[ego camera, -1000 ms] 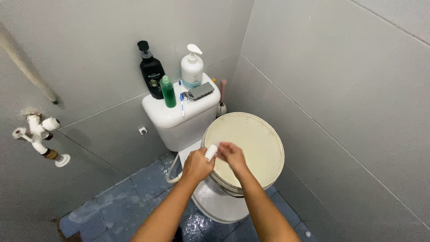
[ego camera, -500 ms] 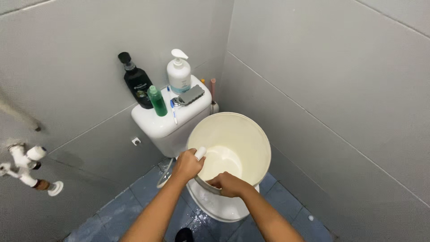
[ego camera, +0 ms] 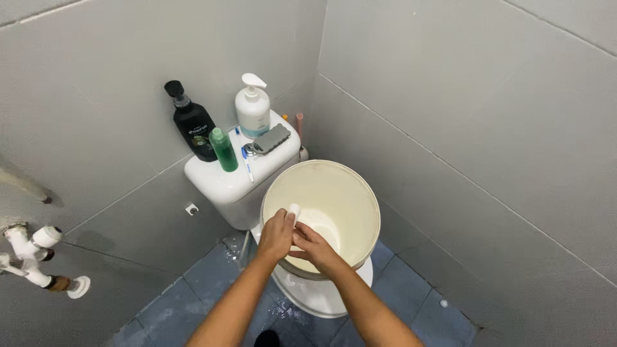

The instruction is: The person scrubs the exterior and lid of a white plastic bucket with a grey scouring pad, then rinses the pad and bucket using a handheld bidet sprayer. The person rotates the bucket to clean all sides and rinses the interior before the clip ends.

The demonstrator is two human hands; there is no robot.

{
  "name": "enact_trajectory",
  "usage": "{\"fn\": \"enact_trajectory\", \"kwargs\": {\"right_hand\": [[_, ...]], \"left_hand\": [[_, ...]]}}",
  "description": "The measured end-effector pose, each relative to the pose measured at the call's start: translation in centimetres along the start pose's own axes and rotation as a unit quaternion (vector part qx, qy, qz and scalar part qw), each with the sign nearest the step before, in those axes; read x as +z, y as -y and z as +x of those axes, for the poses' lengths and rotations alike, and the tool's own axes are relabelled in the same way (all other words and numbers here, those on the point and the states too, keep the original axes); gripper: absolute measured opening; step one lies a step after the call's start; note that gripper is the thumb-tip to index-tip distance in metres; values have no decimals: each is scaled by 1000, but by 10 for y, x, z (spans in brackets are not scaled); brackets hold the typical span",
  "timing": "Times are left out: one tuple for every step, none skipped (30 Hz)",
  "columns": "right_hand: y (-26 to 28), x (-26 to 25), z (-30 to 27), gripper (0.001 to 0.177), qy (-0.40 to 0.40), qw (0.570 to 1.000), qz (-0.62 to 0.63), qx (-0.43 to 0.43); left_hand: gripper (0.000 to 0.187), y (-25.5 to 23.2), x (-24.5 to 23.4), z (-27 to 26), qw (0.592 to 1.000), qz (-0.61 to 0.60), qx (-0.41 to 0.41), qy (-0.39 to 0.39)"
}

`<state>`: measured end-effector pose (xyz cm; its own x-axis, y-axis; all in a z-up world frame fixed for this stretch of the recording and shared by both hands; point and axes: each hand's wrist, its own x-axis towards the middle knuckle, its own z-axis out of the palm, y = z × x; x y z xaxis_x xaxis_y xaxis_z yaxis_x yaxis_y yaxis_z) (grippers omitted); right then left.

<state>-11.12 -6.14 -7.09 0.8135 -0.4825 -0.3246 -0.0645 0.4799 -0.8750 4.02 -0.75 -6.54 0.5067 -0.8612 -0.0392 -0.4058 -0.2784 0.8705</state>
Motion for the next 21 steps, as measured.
{"fn": "enact_trajectory", "kwargs": {"right_hand": [[-2, 8, 1, 69, -8, 1000, 9, -18], [-3, 14, 3, 69, -17, 999, 19, -35], [-6, 19, 7, 69, -30, 999, 19, -38], [-12, 24, 9, 69, -44, 998, 19, -40], [-18, 27, 10, 70, -58, 997, 19, -43], [-25, 29, 14, 66, -78, 995, 8, -56], [-33, 31, 20, 62, -98, 993, -4, -69], [-40, 32, 25, 58, -119, 989, -15, -81], [-47, 33, 28, 50, -163, 981, -43, -94], [-52, 35, 31, 43, -208, 970, -71, -107], [-56, 38, 33, 39, -251, 956, -98, -119], [-58, 42, 35, 36, -285, 950, -60, -115], [-56, 46, 39, 33, -317, 941, -22, -113], [-53, 49, 41, 30, -348, 931, 16, -112], [-49, 50, 41, 27, -361, 924, 43, -123], [-45, 51, 41, 24, -373, 916, 69, -135], [-41, 50, 39, 22, -385, 906, 95, -146], [-36, 49, 36, 21, -399, 906, 53, -132], [-31, 47, 32, 22, -412, 903, 12, -119], [-27, 46, 29, 23, -424, 899, -29, -105], [-24, 46, 26, 25, -415, 901, -61, -112]], "left_hand": [[55, 11, 4, 5, 999, -38, 2, -4], [54, 21, 9, 9, 996, -86, -18, 23], [53, 28, 11, 12, 989, -132, -38, 49], [53, 33, 12, 14, 979, -179, -58, 74], [48, 34, 11, 15, 970, -206, -89, 96], [44, 33, 9, 15, 958, -232, -119, 118], [40, 30, 6, 12, 944, -259, -149, 140], [34, 25, 2, 10, 929, -291, -181, 140], [30, 20, -3, 8, 912, -323, -212, 140], [29, 13, -7, 6, 892, -355, -243, 140], [30, 6, -10, 4, 936, -266, -205, 110], [31, -1, -12, 1, 968, -173, -164, 78], [32, -7, -16, 2, 989, -77, -120, 43], [29, -11, -23, 3, 997, 7, -74, 33], [25, -12, -29, 2, 995, 91, -28, 25], [22, -12, -34, 2, 984, 174, 18, 16], [29, -10, -38, 2, 978, 199, 61, 27], [38, -7, -42, 3, 968, 224, 105, 39], [47, -4, -44, 4, 956, 249, 148, 51], [55, -1, -44, 4, 952, 258, 143, 82], [64, 2, -44, 5, 947, 267, 138, 112]]}}
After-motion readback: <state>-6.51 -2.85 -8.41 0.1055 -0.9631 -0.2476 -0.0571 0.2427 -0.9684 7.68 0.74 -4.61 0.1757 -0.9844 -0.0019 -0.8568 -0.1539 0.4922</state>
